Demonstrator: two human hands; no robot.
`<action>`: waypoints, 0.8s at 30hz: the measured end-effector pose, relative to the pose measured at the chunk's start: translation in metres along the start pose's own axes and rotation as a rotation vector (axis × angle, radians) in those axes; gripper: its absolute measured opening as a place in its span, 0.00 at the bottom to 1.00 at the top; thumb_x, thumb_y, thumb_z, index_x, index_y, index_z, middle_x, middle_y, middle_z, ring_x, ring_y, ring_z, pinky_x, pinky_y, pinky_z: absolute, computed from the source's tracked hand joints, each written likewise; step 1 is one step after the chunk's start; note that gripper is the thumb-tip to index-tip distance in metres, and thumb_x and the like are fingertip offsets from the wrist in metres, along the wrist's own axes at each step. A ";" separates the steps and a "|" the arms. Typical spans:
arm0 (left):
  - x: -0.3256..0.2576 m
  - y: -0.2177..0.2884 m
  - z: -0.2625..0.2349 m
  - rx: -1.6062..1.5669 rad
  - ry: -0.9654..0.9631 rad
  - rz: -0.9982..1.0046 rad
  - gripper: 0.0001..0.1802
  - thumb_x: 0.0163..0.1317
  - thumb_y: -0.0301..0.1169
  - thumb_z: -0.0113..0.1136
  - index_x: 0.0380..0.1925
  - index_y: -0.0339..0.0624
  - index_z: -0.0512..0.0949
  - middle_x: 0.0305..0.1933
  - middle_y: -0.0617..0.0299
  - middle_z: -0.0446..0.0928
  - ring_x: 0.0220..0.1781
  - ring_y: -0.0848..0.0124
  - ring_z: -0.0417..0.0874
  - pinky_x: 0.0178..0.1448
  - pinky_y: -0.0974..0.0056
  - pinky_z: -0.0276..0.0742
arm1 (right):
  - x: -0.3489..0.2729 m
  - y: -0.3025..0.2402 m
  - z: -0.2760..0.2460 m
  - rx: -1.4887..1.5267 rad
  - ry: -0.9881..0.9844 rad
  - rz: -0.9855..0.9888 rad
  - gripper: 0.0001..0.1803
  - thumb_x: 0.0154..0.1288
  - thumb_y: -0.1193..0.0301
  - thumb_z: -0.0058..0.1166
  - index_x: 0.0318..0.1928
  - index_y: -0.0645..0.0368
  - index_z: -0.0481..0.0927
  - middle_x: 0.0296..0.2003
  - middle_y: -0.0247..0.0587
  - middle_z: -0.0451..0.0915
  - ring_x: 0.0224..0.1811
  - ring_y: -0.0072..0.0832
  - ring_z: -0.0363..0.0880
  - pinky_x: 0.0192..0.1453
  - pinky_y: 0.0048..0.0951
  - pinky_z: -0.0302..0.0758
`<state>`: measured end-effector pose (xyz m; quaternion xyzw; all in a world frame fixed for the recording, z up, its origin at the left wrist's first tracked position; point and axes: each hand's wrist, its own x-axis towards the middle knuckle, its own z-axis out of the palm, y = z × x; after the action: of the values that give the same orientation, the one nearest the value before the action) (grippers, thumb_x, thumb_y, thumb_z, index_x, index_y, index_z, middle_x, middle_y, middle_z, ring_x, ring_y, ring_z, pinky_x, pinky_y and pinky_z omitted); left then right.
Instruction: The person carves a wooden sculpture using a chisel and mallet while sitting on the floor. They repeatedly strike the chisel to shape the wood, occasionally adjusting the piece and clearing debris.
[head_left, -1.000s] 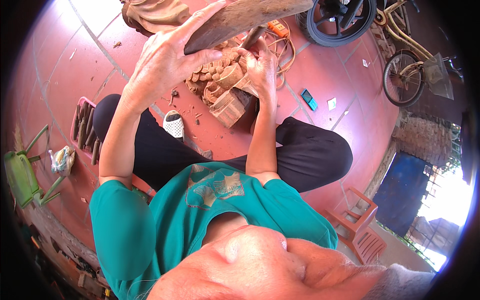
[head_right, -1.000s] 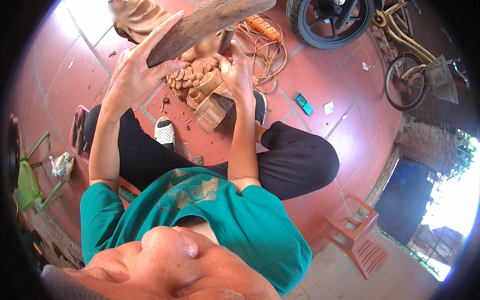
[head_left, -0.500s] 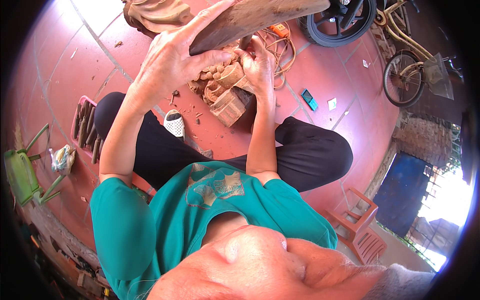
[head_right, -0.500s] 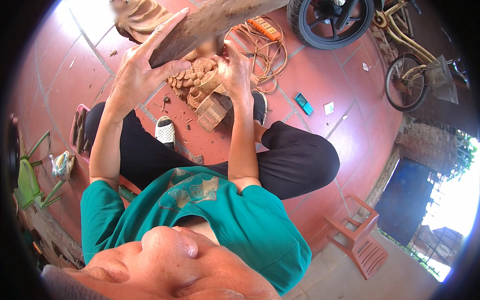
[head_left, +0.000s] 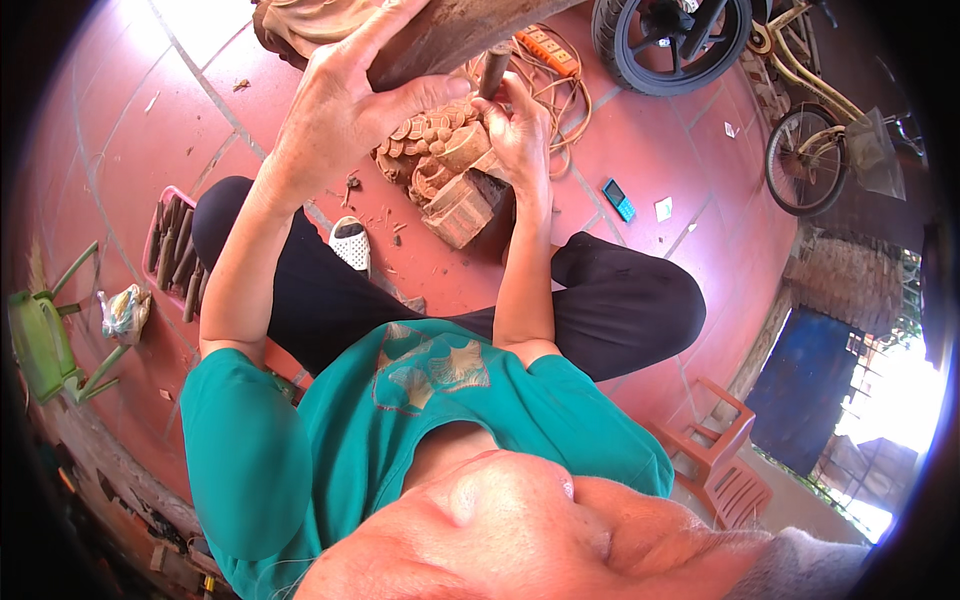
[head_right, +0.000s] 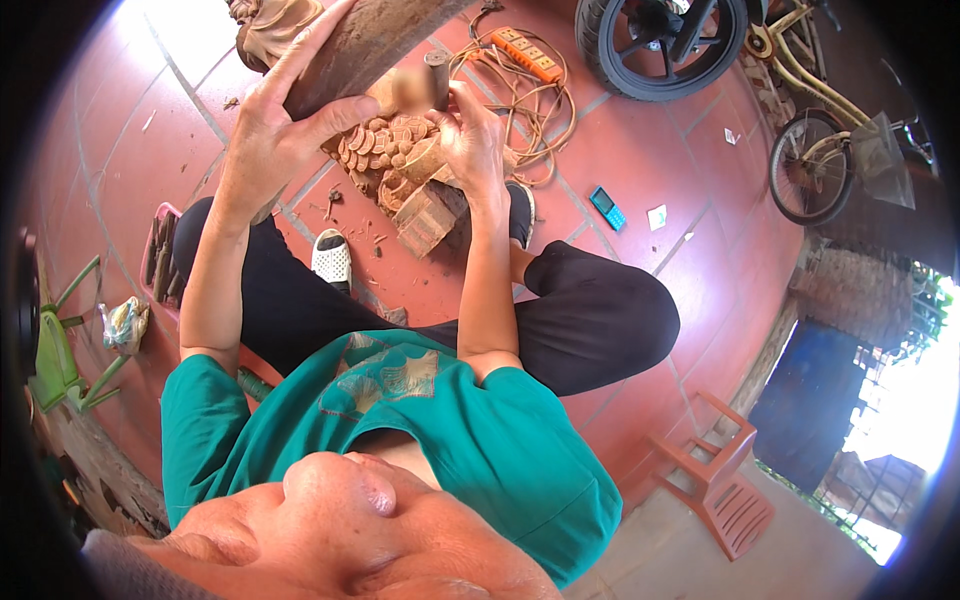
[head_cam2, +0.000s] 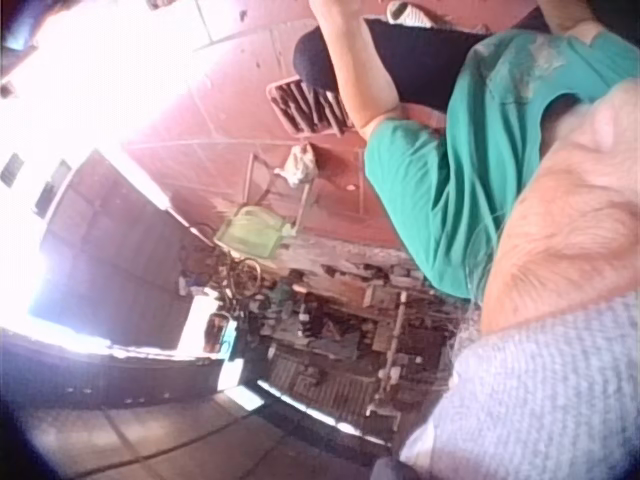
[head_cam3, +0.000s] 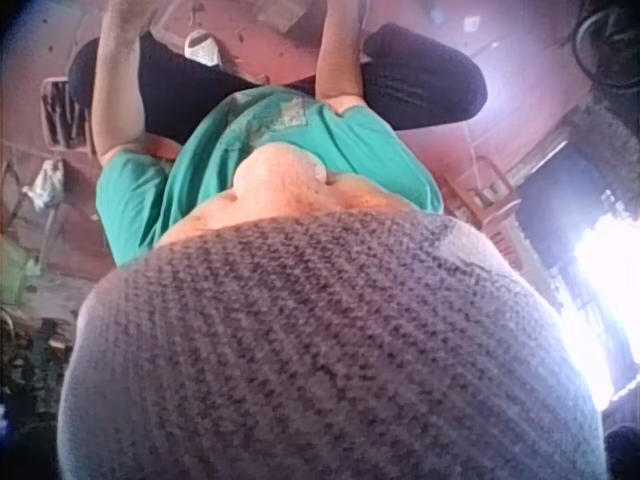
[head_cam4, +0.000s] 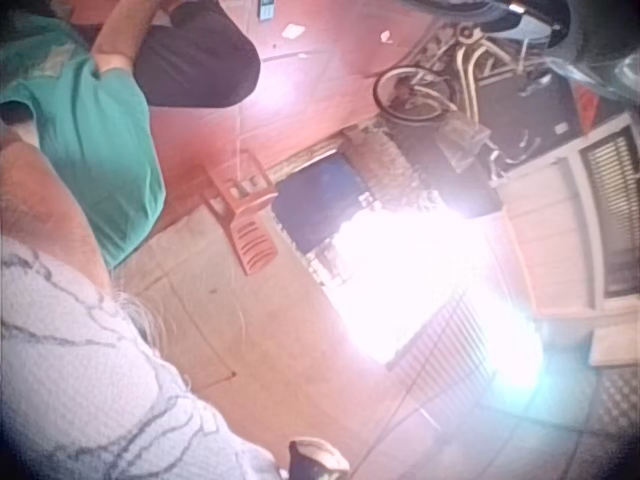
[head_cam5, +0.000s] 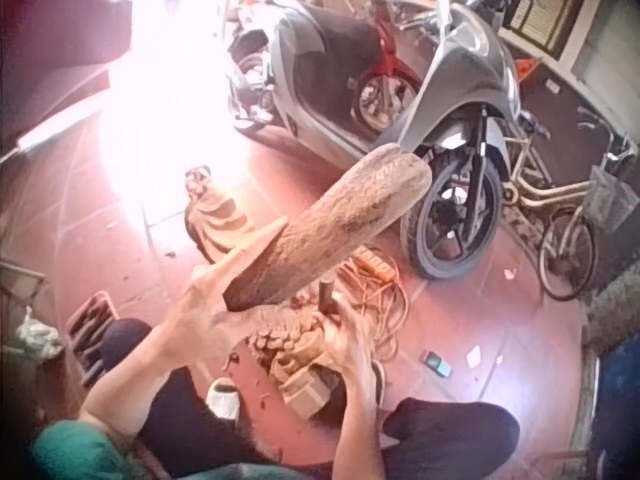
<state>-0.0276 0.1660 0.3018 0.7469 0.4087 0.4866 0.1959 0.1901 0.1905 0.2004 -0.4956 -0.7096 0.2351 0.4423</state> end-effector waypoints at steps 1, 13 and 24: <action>0.003 -0.007 0.005 0.036 0.045 0.078 0.43 0.60 0.41 0.73 0.75 0.62 0.65 0.48 0.47 0.81 0.49 0.55 0.82 0.55 0.55 0.76 | 0.001 0.001 0.000 0.006 0.002 0.001 0.18 0.62 0.81 0.65 0.51 0.58 0.77 0.33 0.44 0.86 0.36 0.36 0.89 0.39 0.34 0.80; -0.008 -0.009 0.003 0.120 -0.266 -0.191 0.44 0.62 0.41 0.71 0.77 0.67 0.62 0.25 0.45 0.76 0.26 0.55 0.78 0.39 0.54 0.77 | -0.003 0.029 -0.019 0.462 0.085 0.304 0.15 0.71 0.80 0.59 0.55 0.62 0.74 0.39 0.39 0.84 0.44 0.24 0.84 0.49 0.27 0.79; -0.003 -0.006 -0.003 0.070 -0.169 -0.167 0.43 0.60 0.44 0.73 0.75 0.60 0.67 0.65 0.50 0.79 0.66 0.53 0.81 0.67 0.52 0.75 | -0.001 0.031 0.000 0.423 0.049 0.204 0.11 0.73 0.78 0.59 0.52 0.63 0.74 0.38 0.40 0.84 0.41 0.27 0.85 0.52 0.32 0.84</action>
<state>-0.0333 0.1667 0.2966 0.7550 0.4682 0.3894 0.2433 0.2053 0.2016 0.1759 -0.4664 -0.5798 0.4100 0.5275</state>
